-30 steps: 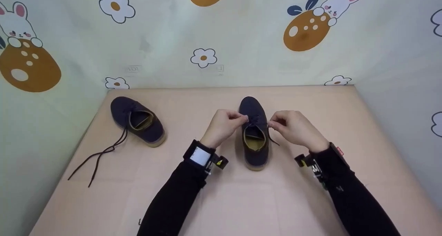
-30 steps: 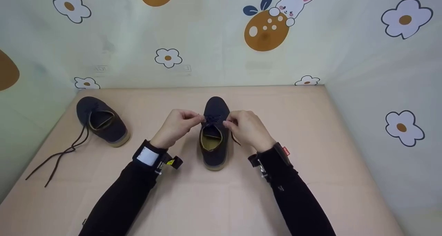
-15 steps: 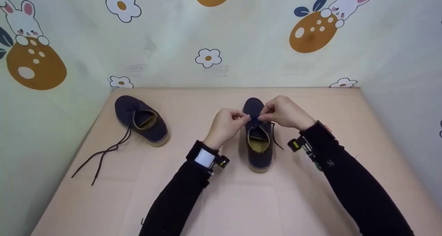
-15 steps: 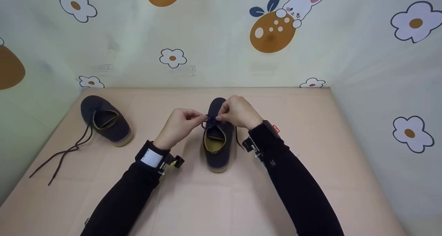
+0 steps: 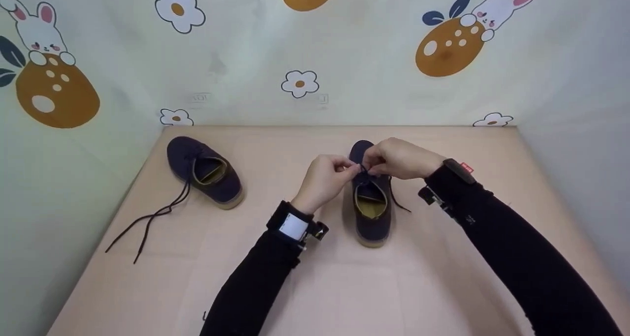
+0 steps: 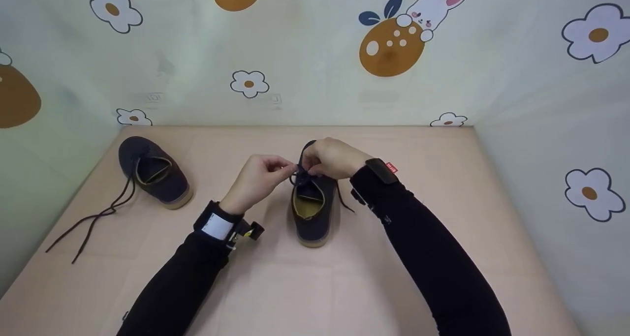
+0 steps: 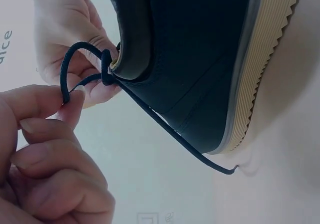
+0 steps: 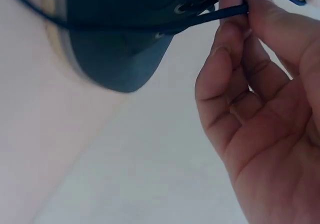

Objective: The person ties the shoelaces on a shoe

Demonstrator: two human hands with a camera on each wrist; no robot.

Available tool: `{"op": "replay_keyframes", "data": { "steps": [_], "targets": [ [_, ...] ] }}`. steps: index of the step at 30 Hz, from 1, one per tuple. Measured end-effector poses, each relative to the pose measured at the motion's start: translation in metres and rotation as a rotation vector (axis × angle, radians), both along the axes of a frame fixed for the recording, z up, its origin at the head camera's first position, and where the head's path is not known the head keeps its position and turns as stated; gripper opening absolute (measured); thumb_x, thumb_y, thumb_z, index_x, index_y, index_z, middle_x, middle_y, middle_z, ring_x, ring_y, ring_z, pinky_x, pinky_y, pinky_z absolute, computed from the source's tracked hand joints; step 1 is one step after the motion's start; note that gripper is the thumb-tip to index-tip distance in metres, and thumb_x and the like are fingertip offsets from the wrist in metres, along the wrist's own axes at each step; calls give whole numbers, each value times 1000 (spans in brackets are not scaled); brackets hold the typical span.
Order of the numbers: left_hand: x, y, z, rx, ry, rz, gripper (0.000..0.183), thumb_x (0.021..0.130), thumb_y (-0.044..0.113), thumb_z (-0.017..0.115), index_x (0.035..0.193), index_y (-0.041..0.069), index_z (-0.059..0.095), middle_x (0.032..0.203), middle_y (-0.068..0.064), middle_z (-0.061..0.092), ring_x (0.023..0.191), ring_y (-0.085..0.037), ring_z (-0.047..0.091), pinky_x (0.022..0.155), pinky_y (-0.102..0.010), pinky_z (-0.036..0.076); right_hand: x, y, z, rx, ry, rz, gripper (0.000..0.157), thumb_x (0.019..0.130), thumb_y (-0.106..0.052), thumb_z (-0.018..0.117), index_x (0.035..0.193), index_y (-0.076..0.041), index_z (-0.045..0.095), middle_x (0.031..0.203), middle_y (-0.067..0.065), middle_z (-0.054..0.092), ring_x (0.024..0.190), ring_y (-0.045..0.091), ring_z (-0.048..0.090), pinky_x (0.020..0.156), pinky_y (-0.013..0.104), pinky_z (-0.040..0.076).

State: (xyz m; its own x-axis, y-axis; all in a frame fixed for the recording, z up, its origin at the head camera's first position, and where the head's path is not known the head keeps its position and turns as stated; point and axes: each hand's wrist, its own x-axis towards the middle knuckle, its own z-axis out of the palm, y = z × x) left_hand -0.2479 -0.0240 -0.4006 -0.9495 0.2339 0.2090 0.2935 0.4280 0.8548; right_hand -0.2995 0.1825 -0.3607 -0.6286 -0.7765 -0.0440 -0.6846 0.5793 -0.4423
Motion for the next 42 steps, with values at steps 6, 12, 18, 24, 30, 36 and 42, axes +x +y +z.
{"op": "replay_keyframes", "data": {
  "steps": [6, 12, 18, 24, 30, 36, 42],
  "targets": [
    [0, 1, 2, -3, -4, -7, 15, 93, 23, 70, 90, 11, 78, 65, 7, 59, 56, -7, 47, 53, -22, 35, 10, 4, 3, 76, 174, 52, 6, 89, -4, 73, 88, -7, 68, 82, 1, 65, 73, 16, 58, 67, 33, 50],
    [-1, -1, 0, -6, 3, -9, 16, 93, 23, 70, 88, 11, 78, 65, 7, 58, 56, -6, 46, 53, -22, 35, 14, 3, -1, 67, 307, 68, 8, 86, 0, 73, 83, -6, 69, 77, 2, 63, 71, 18, 58, 67, 34, 50],
    [0, 0, -1, 13, 11, -28, 14, 93, 22, 70, 89, 11, 78, 68, 7, 61, 59, -7, 49, 55, -22, 37, 13, 6, -15, -86, 368, 21, 9, 84, 0, 71, 80, -7, 68, 72, -1, 62, 65, 14, 55, 60, 31, 49],
    [1, 3, -2, 47, 30, -103, 14, 92, 23, 73, 91, 11, 79, 80, 7, 71, 71, -7, 58, 65, -22, 46, 17, 10, -41, -323, 305, -177, 4, 83, -4, 71, 84, -7, 68, 73, -1, 66, 65, 11, 60, 59, 28, 51],
    [-3, 4, -7, 91, 31, -65, 27, 95, 34, 67, 88, 11, 80, 83, 5, 73, 80, -7, 63, 74, -25, 49, 25, 8, -56, -460, 294, -277, 6, 84, -3, 71, 85, -7, 66, 71, -2, 62, 62, 9, 57, 56, 25, 48],
    [-11, 3, -19, 120, -6, 54, 22, 97, 27, 66, 91, 8, 75, 73, -2, 64, 65, -9, 54, 58, -24, 42, 29, 7, -62, -488, 337, -261, 5, 89, -7, 71, 87, -6, 66, 75, 0, 63, 66, 10, 58, 60, 26, 50],
    [-13, 9, -27, 96, -53, -12, 19, 96, 20, 67, 96, 3, 76, 81, 0, 69, 72, -7, 56, 65, -22, 44, 30, 8, -66, -521, 439, -186, 3, 91, -5, 70, 91, -5, 67, 84, 3, 65, 75, 14, 60, 68, 30, 51]
  ]
}}
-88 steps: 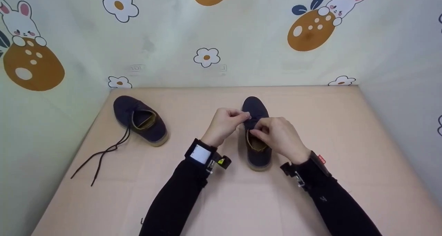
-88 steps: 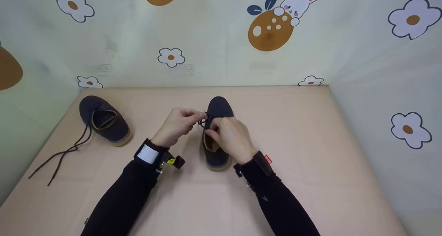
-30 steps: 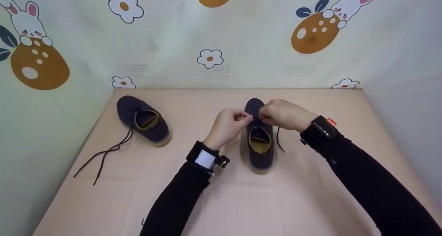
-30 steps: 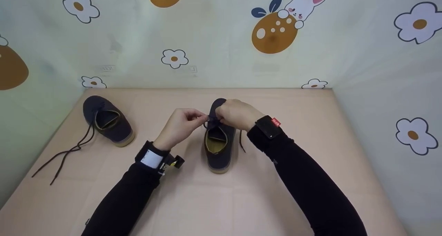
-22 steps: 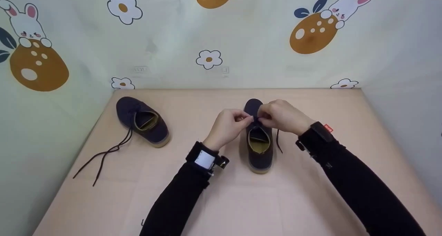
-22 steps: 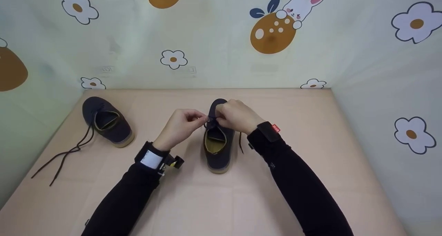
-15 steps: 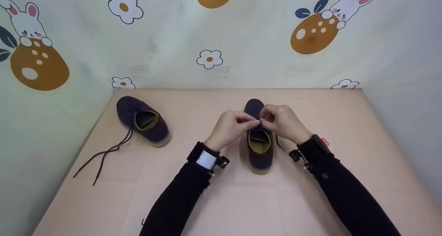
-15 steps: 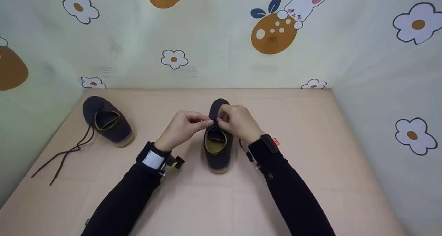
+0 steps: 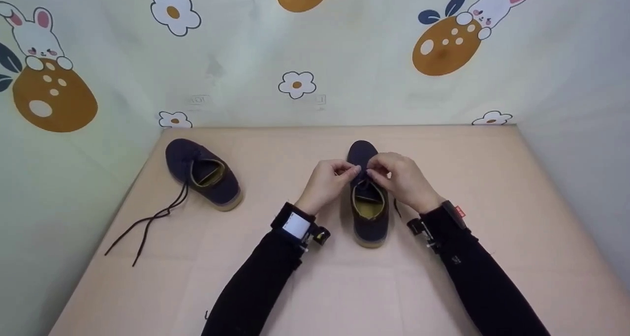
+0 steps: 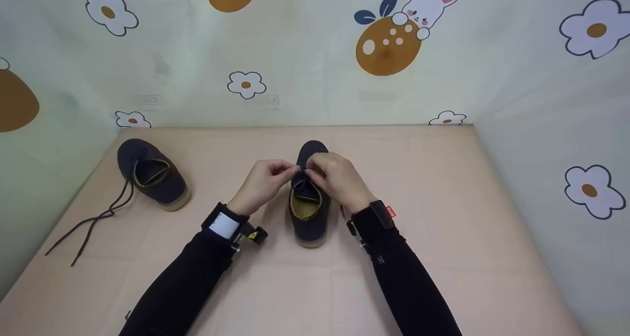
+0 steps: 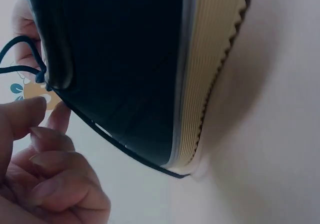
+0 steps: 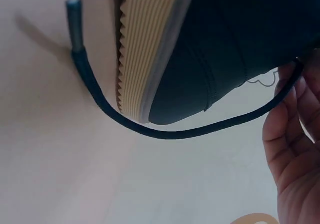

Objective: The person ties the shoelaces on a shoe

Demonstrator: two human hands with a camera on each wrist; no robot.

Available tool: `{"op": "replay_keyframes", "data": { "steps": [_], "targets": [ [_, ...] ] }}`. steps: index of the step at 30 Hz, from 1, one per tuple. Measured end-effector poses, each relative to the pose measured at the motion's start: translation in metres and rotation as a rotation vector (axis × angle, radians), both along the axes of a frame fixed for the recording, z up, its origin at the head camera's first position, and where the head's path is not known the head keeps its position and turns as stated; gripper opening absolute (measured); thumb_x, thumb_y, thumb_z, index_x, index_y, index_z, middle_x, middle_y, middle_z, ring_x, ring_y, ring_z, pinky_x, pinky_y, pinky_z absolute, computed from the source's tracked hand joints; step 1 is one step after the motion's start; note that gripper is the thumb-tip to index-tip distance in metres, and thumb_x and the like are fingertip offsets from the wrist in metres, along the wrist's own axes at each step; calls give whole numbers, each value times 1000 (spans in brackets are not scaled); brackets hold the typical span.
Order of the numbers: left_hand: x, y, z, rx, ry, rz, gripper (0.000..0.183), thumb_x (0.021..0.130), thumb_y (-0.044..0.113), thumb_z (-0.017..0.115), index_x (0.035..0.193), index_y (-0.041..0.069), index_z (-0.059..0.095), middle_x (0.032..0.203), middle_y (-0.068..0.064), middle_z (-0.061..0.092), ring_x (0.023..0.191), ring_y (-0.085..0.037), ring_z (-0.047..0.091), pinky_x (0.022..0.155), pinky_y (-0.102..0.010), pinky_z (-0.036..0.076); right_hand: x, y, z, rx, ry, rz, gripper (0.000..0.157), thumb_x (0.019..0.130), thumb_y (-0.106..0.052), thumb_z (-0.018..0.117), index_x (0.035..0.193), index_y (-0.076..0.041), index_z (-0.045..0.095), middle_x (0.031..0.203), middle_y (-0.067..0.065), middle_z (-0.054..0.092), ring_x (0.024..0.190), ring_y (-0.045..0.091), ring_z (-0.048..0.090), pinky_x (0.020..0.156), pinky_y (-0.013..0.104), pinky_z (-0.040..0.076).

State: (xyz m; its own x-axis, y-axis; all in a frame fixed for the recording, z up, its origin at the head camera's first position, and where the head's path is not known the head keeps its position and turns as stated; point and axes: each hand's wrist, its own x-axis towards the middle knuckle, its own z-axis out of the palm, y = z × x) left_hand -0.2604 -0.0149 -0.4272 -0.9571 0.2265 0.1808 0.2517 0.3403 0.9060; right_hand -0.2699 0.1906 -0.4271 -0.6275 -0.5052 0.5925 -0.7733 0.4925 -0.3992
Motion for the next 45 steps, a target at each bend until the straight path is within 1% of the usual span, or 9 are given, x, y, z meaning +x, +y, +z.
{"op": "replay_keyframes", "data": {
  "steps": [3, 7, 11, 21, 25, 29, 35, 41, 45],
  "targets": [
    [-1, 2, -1, 11, -24, -39, 17, 96, 17, 67, 97, 2, 76, 88, -2, 72, 78, -8, 60, 71, -22, 47, 1, -1, -2, -8, 67, -3, 9, 88, 0, 73, 92, -5, 67, 86, 3, 65, 78, 16, 59, 70, 32, 49],
    [0, 3, -1, 58, -68, -55, 19, 97, 18, 66, 99, 3, 76, 91, -2, 73, 82, -9, 62, 75, -24, 49, 1, 0, -4, -2, 112, 6, 12, 88, 0, 73, 95, -6, 66, 89, 4, 66, 82, 18, 59, 73, 34, 49],
    [1, 2, 1, 74, -85, -54, 19, 96, 21, 68, 97, 4, 77, 89, 0, 73, 82, -9, 61, 74, -24, 47, 1, 0, -3, 11, 122, 17, 10, 89, -2, 72, 96, -7, 67, 91, 3, 66, 84, 18, 59, 74, 33, 48],
    [3, -1, 3, 20, -112, -37, 13, 93, 13, 70, 96, 3, 77, 88, -2, 74, 79, -9, 63, 70, -22, 48, 1, -1, -4, 29, 130, 25, 8, 90, -5, 73, 95, -8, 68, 89, 0, 67, 83, 17, 60, 75, 34, 48],
    [3, -1, 4, -8, -84, -51, 12, 94, 13, 68, 96, 4, 75, 86, 0, 72, 77, -10, 61, 68, -22, 47, 1, -3, -4, 37, 163, 33, 8, 90, -5, 72, 96, -8, 67, 89, 1, 67, 84, 18, 60, 75, 34, 48],
    [3, -1, 4, -33, -19, -77, 11, 94, 12, 68, 99, 5, 74, 81, 2, 67, 72, -9, 57, 64, -22, 45, 1, -3, -5, 54, 212, 27, 8, 91, -6, 71, 98, -6, 66, 90, 2, 66, 84, 20, 60, 76, 35, 48],
    [3, -1, 4, -69, 54, -90, 11, 95, 12, 68, 100, 6, 75, 83, 3, 70, 71, -7, 57, 64, -21, 45, 0, -4, -6, 47, 251, 12, 9, 92, -7, 69, 99, -6, 63, 90, 2, 65, 84, 20, 60, 76, 36, 47],
    [4, -1, 4, -95, 81, -57, 9, 93, 13, 69, 94, 6, 74, 76, 6, 63, 68, -7, 53, 63, -22, 43, 1, -3, -4, 60, 226, 10, 9, 93, -8, 70, 99, -6, 65, 91, 1, 66, 83, 20, 60, 75, 37, 47],
    [4, -1, 6, -71, 63, -38, 8, 92, 13, 69, 92, 6, 73, 75, 6, 58, 69, -8, 52, 63, -22, 43, 5, -1, 6, 60, 182, -7, 10, 93, -9, 69, 102, -7, 66, 90, 1, 65, 81, 18, 59, 74, 35, 47]
  ]
}}
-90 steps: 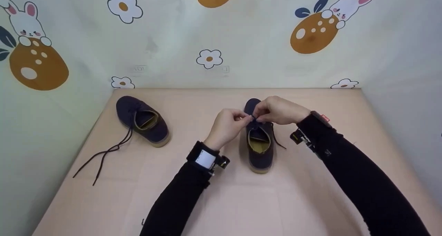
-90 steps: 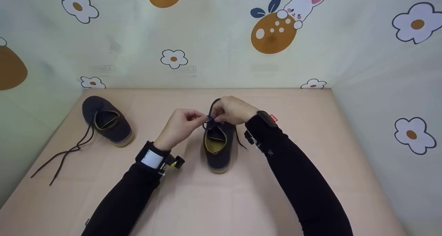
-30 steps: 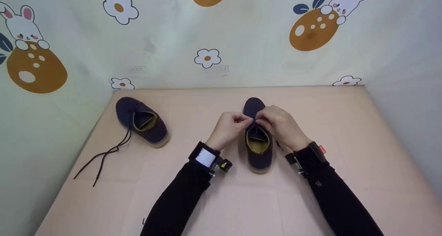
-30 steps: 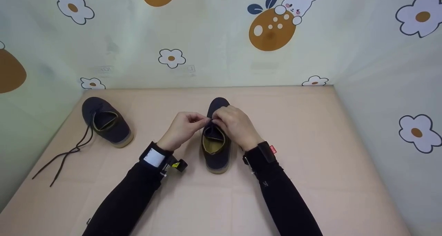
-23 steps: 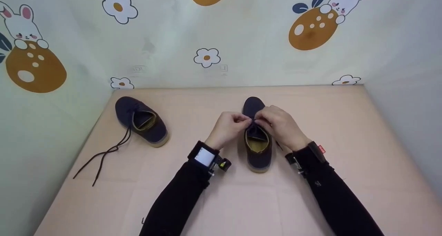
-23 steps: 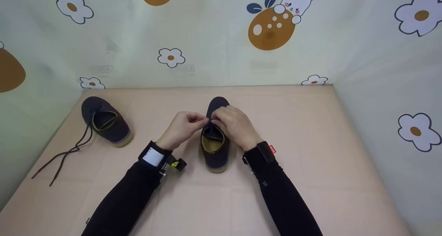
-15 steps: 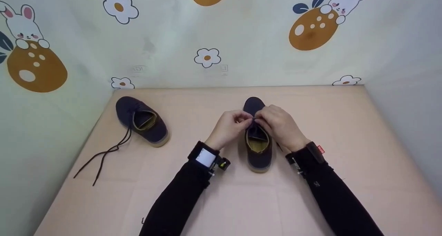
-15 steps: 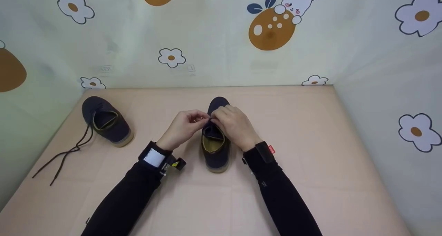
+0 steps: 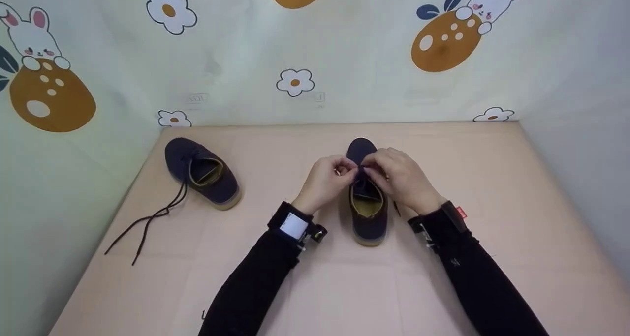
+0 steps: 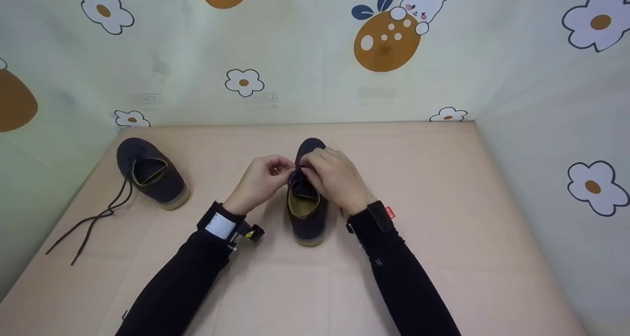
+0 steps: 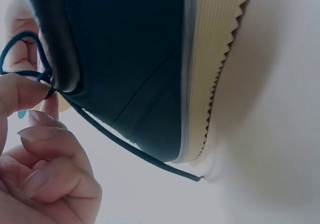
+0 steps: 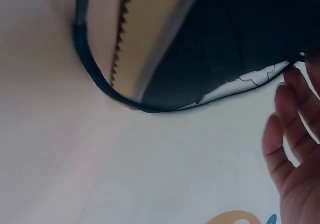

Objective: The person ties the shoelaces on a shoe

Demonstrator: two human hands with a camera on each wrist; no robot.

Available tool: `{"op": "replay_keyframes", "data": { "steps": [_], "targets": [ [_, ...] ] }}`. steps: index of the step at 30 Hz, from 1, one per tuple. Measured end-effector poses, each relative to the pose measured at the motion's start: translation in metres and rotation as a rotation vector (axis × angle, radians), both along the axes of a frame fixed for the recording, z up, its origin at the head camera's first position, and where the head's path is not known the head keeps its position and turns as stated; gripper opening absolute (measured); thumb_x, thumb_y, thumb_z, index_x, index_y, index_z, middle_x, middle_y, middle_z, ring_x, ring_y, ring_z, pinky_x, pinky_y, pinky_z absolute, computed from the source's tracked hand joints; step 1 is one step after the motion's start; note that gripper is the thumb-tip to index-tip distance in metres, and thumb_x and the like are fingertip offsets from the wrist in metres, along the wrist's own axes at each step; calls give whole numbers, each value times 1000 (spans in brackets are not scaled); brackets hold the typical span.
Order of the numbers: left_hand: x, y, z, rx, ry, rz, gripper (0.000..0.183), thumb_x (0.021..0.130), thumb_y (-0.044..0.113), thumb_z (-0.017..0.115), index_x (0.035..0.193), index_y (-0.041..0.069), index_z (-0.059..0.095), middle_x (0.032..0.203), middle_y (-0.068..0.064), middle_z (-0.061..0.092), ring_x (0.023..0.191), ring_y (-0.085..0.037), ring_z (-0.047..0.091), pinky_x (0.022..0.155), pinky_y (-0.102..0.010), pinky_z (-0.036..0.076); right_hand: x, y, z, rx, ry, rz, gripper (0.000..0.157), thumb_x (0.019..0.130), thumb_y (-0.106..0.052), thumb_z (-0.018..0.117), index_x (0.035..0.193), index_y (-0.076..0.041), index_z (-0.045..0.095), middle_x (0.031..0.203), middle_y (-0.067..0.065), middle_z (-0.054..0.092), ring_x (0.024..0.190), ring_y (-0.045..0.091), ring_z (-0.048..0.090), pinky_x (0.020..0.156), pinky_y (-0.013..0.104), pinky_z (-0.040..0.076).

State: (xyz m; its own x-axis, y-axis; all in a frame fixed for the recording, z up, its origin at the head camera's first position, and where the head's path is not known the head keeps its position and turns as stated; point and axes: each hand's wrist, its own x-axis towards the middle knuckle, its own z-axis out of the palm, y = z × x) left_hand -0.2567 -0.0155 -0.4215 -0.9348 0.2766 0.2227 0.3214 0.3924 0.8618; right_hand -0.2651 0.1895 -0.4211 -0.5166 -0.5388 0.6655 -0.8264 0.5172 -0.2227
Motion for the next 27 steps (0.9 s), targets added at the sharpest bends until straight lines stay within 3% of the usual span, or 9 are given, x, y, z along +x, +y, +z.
{"op": "replay_keyframes", "data": {
  "steps": [3, 5, 9, 13, 17, 22, 27],
  "targets": [
    [0, -2, 2, 43, -40, -3, 8, 92, 13, 69, 92, 5, 72, 75, 4, 59, 65, -10, 53, 58, -22, 43, 8, -1, 11, -52, -38, -18, 8, 92, -14, 71, 97, -8, 67, 82, -1, 62, 74, 14, 56, 68, 32, 46],
    [1, -3, 4, 63, -66, -15, 9, 93, 13, 69, 94, 5, 71, 76, 2, 61, 63, -12, 54, 56, -22, 43, 15, -4, 18, -59, -45, -41, 15, 90, -24, 74, 89, -10, 67, 75, -3, 58, 68, 13, 53, 62, 30, 43],
    [0, -5, 5, 74, -100, -35, 10, 94, 14, 68, 95, 5, 71, 81, 1, 65, 67, -11, 57, 57, -21, 45, 28, -15, 22, 57, -8, -105, 36, 82, -47, 78, 79, -14, 64, 70, -5, 56, 60, 13, 50, 55, 31, 42],
    [-1, -9, 6, 84, -131, -45, 10, 94, 14, 68, 95, 5, 71, 82, 1, 66, 70, -10, 56, 59, -22, 44, 31, -21, 17, 138, -1, -194, 24, 84, -32, 78, 79, -13, 64, 71, -4, 57, 58, 14, 52, 51, 33, 44],
    [-2, -13, 7, 116, -173, -56, 10, 93, 13, 66, 94, 4, 70, 81, 0, 64, 67, -10, 54, 57, -23, 43, 29, -12, 22, 24, -175, -197, 11, 89, -15, 72, 79, -12, 67, 69, -5, 56, 57, 12, 50, 52, 29, 42],
    [-1, -15, 9, 150, -214, -52, 10, 92, 12, 63, 91, 4, 69, 80, 1, 63, 67, -10, 51, 56, -23, 39, 26, 0, 32, -164, -426, -177, 13, 92, -15, 72, 80, -10, 70, 67, -6, 60, 57, 11, 52, 55, 24, 42],
    [-1, -19, 13, 148, -220, -47, 14, 91, 13, 62, 91, 0, 68, 79, 2, 60, 69, -10, 48, 59, -24, 36, 23, 8, 33, -181, -596, -252, 15, 93, -18, 69, 80, -10, 69, 68, -2, 62, 56, 15, 55, 52, 24, 41]
  ]
}}
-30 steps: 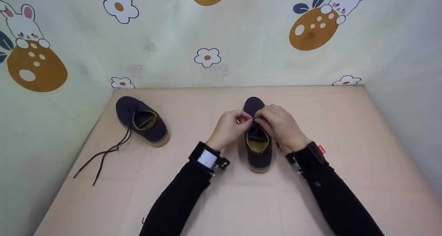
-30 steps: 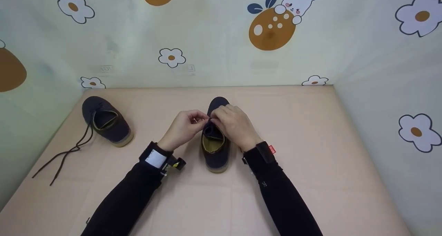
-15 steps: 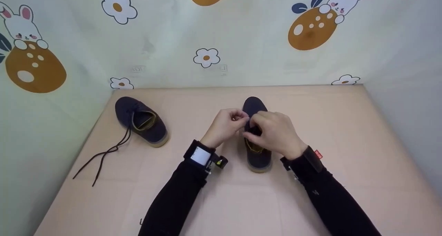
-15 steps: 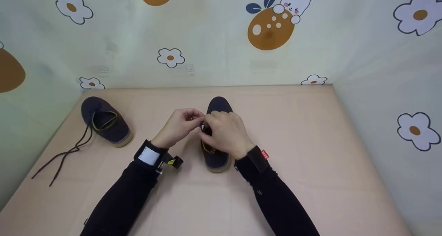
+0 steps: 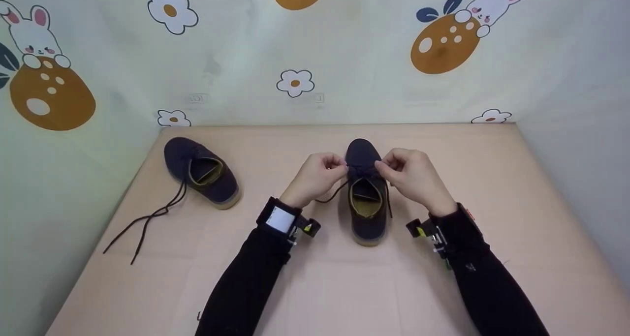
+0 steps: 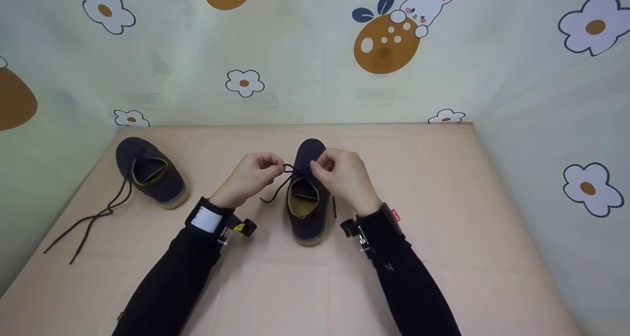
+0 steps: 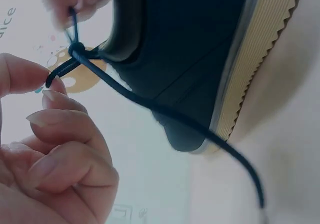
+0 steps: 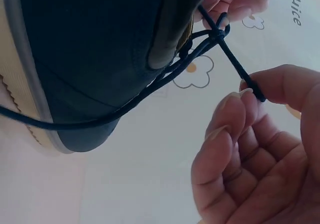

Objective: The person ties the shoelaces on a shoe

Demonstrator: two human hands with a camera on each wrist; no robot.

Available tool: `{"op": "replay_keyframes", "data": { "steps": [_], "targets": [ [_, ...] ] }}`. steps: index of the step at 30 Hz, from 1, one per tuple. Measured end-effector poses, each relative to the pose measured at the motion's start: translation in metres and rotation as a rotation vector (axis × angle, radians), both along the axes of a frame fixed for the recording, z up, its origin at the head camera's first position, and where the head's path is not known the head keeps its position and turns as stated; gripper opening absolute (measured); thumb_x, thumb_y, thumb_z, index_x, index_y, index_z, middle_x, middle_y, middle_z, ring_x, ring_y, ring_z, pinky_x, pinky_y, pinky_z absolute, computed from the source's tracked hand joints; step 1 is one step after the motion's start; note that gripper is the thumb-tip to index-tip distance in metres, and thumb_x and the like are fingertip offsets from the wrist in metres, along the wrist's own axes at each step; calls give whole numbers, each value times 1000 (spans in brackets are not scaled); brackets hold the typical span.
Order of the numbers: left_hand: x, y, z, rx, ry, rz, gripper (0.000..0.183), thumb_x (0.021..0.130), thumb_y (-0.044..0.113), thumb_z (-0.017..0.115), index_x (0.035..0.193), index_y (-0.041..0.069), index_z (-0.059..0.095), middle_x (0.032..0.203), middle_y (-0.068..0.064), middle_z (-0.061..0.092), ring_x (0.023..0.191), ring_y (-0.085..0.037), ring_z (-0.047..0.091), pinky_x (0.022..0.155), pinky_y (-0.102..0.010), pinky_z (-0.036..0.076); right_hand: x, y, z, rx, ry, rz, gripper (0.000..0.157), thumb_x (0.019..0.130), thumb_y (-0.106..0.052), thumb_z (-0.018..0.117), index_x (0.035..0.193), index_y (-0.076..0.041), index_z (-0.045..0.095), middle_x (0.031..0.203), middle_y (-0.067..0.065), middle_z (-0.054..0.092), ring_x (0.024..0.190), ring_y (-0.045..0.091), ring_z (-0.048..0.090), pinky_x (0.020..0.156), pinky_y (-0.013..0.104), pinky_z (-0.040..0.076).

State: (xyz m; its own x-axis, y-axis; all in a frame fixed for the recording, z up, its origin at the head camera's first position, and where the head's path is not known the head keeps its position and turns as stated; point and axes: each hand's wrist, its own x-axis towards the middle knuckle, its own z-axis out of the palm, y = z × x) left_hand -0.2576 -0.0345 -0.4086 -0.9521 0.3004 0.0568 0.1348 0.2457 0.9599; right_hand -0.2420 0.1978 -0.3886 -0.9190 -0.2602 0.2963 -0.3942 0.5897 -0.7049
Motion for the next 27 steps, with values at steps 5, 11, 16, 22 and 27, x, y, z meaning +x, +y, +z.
{"op": "replay_keyframes", "data": {
  "steps": [5, 11, 16, 22, 27],
  "targets": [
    [-3, -10, 2, -33, 8, 47, 12, 88, 11, 61, 90, 3, 69, 81, 1, 61, 71, -13, 47, 61, -26, 35, -6, 13, -5, 19, -169, -31, 18, 94, -19, 67, 80, -8, 67, 64, 0, 62, 55, 19, 60, 50, 26, 40],
    [-7, -17, 0, -107, -78, 70, 16, 85, 12, 59, 90, 3, 71, 80, 2, 58, 68, -13, 45, 57, -26, 31, -13, 22, -15, -10, -357, -10, 22, 95, -20, 66, 79, -5, 64, 61, -1, 56, 57, 16, 57, 54, 24, 42],
    [-5, -16, -1, -121, -78, 0, 13, 89, 15, 60, 88, 7, 70, 80, 2, 57, 65, -12, 43, 56, -26, 31, -14, 22, -16, -52, -394, 29, 21, 97, -19, 63, 84, -3, 64, 64, 2, 57, 58, 16, 57, 55, 24, 47],
    [-4, -12, -2, -184, 71, -33, 25, 97, 29, 64, 89, 6, 72, 90, 0, 70, 80, -14, 53, 68, -29, 39, -12, 22, -11, 8, -368, 72, 28, 98, -28, 63, 82, -5, 61, 61, 1, 56, 55, 17, 55, 52, 25, 40],
    [-3, -10, 2, -274, 238, 27, 28, 99, 27, 62, 81, 7, 69, 83, 1, 69, 74, -14, 54, 67, -30, 40, -10, 21, -6, -17, -246, 47, 22, 97, -23, 65, 82, -7, 62, 59, 2, 56, 53, 19, 55, 49, 25, 36]
  ]
}}
